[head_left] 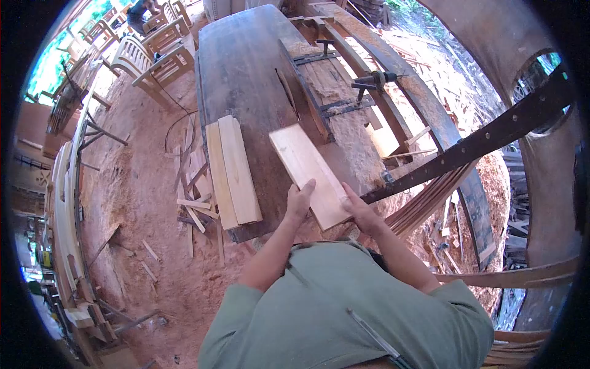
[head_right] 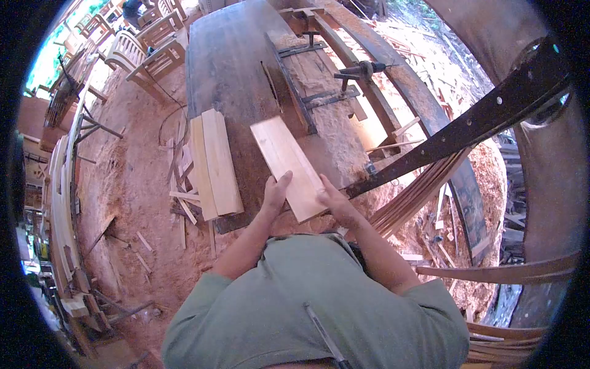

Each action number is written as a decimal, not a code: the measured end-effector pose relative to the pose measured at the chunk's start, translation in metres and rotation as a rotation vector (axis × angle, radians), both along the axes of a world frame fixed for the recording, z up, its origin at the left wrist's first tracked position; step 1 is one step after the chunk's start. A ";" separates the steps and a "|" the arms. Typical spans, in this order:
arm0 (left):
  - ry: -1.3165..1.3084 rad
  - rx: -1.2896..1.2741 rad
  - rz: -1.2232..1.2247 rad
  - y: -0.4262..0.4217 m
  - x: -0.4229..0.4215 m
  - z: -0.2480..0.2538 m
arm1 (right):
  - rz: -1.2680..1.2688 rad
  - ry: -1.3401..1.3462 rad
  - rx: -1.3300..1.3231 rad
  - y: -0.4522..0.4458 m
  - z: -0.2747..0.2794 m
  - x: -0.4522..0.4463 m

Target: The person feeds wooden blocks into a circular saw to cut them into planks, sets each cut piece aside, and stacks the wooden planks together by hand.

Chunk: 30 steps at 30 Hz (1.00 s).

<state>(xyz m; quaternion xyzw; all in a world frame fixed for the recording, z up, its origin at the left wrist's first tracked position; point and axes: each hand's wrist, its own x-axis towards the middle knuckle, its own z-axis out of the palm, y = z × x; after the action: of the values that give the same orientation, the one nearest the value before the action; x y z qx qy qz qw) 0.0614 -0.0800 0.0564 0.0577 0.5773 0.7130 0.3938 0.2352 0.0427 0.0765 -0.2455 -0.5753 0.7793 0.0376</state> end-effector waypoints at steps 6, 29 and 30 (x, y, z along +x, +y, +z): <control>0.108 -0.069 -0.033 0.013 -0.016 -0.030 | 0.001 0.067 0.142 -0.013 -0.009 -0.016; 1.054 -0.455 -0.501 0.046 -0.074 -0.065 | 0.506 -0.527 1.343 0.027 0.008 -0.043; 1.036 -0.496 -0.565 0.045 -0.077 -0.053 | 0.537 -0.572 1.326 0.028 0.011 -0.048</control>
<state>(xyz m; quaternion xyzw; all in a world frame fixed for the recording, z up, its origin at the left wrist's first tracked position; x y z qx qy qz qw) -0.0153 -0.0345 0.0030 0.4520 0.8031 0.3068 0.2379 0.1870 0.0705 0.0875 -0.2152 -0.9493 0.1603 -0.1638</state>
